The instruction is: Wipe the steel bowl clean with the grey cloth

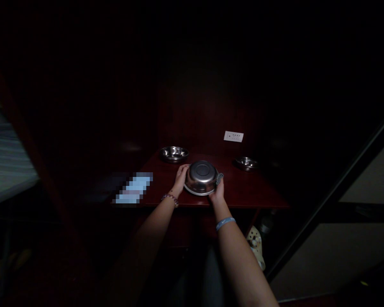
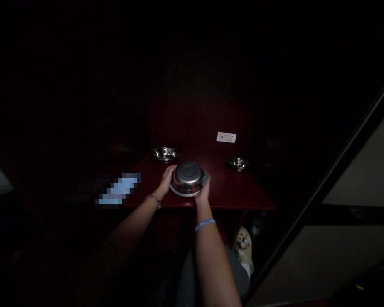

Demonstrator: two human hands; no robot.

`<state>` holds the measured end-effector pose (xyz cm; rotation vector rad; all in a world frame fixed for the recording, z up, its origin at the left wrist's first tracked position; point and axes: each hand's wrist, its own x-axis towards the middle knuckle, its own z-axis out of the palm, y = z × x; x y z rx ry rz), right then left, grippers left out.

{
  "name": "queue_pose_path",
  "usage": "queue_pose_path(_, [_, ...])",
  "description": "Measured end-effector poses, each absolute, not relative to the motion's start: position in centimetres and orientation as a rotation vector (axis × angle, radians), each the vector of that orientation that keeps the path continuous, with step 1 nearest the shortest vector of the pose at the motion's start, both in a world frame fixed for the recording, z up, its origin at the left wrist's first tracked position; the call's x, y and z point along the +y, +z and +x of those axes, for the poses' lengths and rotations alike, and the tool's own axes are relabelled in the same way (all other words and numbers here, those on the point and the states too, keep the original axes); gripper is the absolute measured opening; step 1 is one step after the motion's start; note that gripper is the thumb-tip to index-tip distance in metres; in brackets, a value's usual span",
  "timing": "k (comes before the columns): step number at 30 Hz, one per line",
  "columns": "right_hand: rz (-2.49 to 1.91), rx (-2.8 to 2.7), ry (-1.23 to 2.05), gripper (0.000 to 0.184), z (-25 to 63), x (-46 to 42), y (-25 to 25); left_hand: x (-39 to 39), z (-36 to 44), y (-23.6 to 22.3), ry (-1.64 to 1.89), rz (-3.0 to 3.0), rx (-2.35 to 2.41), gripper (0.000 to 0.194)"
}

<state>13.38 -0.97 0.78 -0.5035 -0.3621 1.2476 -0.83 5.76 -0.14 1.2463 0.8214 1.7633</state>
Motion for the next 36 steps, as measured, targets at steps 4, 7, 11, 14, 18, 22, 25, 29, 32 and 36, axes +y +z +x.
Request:
queue_pose_path(4, [-0.503,-0.393,1.245,0.035,13.40,-0.88,0.62,5.77,-0.86,-0.17,1.759,1.247,0.831,0.027])
queue_pose_path(7, [-0.500,-0.434,1.246,0.036,13.43,-0.74,0.42,5.71,-0.88,-0.15,1.752,1.258,0.851,0.027])
queue_pose_path(11, [-0.505,-0.391,1.237,0.034,13.44,-0.67,0.34,5.57,-0.84,-0.02,1.751,1.277,0.851,0.028])
queue_pose_path(14, [-0.506,-0.405,1.240,0.036,13.43,-0.68,0.42,5.46,-0.82,0.10,1.754,1.274,0.840,0.028])
queue_pose_path(18, [-0.500,-0.385,1.258,0.037,13.39,-0.67,0.52,5.34,-0.83,0.22,1.753,1.255,0.817,0.026])
queue_pose_path(22, [-0.521,-0.395,1.213,0.036,13.36,-0.60,0.43,5.38,-0.87,0.19,1.762,1.257,0.812,0.026])
queue_pose_path(25, [-0.524,-0.410,1.211,0.035,13.38,-0.54,0.29,5.44,-0.89,0.14,1.755,1.264,0.825,0.027])
queue_pose_path(29, [-0.507,-0.402,1.226,0.035,13.43,-0.53,0.20,5.52,-0.88,0.07,1.749,1.263,0.839,0.029])
queue_pose_path(32, [-0.496,-0.418,1.238,0.036,13.42,-0.61,0.33,5.68,-0.90,-0.07,1.750,1.265,0.832,0.029])
queue_pose_path(36, [-0.486,-0.354,1.262,0.034,13.33,-0.80,0.71,5.86,-0.96,-0.24,1.754,1.274,0.825,0.029])
